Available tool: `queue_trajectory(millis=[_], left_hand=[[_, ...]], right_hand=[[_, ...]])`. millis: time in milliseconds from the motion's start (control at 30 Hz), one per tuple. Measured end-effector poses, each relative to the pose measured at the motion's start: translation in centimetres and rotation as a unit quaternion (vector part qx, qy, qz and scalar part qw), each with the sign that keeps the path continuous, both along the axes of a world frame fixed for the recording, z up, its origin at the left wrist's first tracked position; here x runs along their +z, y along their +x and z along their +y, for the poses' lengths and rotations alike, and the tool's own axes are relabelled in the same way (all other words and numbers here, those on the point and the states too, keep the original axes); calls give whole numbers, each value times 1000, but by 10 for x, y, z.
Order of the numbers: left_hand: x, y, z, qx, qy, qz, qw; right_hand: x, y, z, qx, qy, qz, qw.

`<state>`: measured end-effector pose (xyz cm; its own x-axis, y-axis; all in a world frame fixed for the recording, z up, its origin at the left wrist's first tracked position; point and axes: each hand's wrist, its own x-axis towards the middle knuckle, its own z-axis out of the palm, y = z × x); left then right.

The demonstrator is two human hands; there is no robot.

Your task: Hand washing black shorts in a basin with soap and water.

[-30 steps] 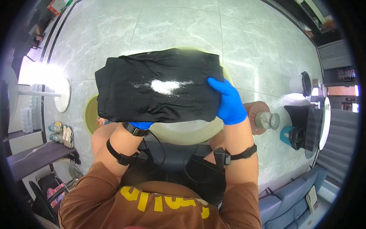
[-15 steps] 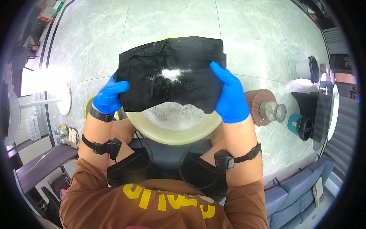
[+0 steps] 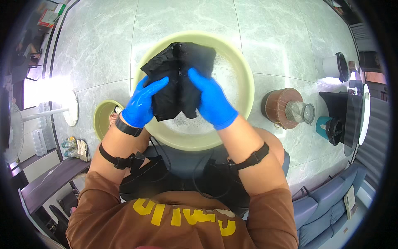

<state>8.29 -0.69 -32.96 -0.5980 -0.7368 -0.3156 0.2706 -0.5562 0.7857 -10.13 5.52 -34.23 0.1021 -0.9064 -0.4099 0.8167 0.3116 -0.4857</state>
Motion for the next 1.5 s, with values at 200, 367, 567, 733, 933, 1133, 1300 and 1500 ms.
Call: queue_trajectory(millis=[200,367,567,733,933,1133,1300,1500], left_hand=[[-12,-6,7,-20,-12,2,1000],[-21,-10,15,-82,-180,-163,967],[-38,-19,7,26,7,32,999],[-33,-21,16,9,15,16,1000],[-30,-29,33,33,-132,-32,990],[-49,-18,10,42,-31,-23,998],[-38,-24,43,54,-86,-77,992],[-53,-15,-6,50,35,23,998]], right_hand=[[-3,20,5,-13,-57,111,992],[-6,17,0,-43,-55,-18,997],[-8,44,18,-45,-68,131,988],[-15,44,20,-67,-57,150,985],[-24,28,2,-72,-47,9,996],[-17,64,28,-68,-112,230,964],[-36,33,1,-49,0,-2,999],[-17,68,33,-43,-101,220,969]])
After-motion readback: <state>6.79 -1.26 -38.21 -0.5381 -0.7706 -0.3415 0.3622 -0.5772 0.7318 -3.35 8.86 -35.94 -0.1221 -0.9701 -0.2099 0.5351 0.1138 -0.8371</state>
